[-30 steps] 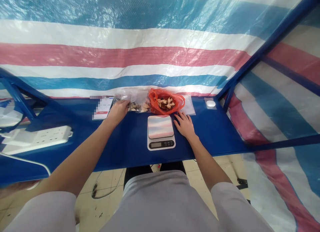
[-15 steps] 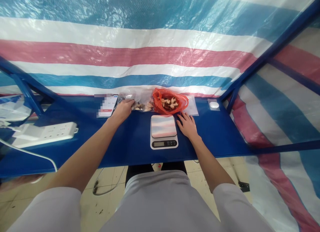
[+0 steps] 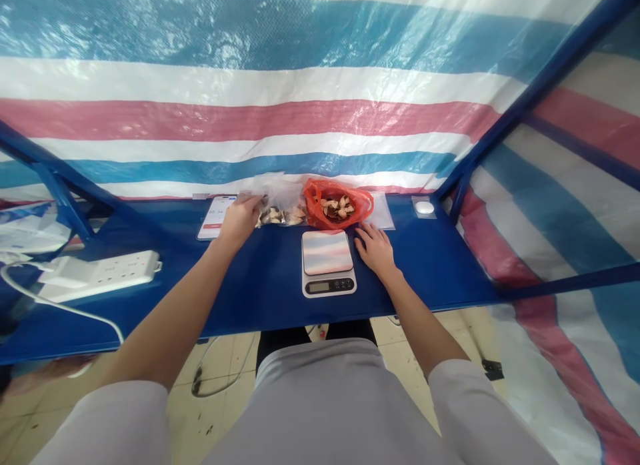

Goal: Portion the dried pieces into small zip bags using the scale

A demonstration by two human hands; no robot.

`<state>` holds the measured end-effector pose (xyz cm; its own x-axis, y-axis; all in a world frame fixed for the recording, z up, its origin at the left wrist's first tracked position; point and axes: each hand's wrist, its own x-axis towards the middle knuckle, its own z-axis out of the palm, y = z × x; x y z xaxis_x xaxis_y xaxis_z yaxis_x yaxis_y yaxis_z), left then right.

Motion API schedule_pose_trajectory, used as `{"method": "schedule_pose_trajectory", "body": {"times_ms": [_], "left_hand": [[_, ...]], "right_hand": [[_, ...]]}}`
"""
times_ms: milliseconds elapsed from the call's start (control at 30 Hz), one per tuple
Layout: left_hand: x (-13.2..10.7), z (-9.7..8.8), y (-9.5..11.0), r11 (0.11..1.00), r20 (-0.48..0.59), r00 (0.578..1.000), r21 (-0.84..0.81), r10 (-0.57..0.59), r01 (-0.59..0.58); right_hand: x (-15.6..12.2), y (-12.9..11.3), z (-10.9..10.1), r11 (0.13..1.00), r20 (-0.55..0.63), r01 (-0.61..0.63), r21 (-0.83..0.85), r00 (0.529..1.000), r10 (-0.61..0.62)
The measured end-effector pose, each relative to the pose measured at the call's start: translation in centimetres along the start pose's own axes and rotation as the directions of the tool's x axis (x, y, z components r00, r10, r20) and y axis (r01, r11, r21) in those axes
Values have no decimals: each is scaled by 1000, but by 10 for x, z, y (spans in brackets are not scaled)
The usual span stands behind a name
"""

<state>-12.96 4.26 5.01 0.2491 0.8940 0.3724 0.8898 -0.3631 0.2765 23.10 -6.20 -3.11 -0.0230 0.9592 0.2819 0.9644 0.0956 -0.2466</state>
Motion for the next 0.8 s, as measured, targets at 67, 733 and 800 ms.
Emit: {"method": "schedule_pose_trajectory", "body": {"times_ms": [67,733,800], "left_hand": [[-2,-7,4,999,-58,998,-40,-22,19],[-41,1,100,198,92,943,-967,-319,161],[-43,6,105,89,166,947,-976,-276,197]], "right_hand": [[-1,0,-3,1000,-31,-12,12,999,12],[46,-68,-69,871,-112,94,481,993,-46],[59,-72,-60,821,-79,94,563,995,-60]]}}
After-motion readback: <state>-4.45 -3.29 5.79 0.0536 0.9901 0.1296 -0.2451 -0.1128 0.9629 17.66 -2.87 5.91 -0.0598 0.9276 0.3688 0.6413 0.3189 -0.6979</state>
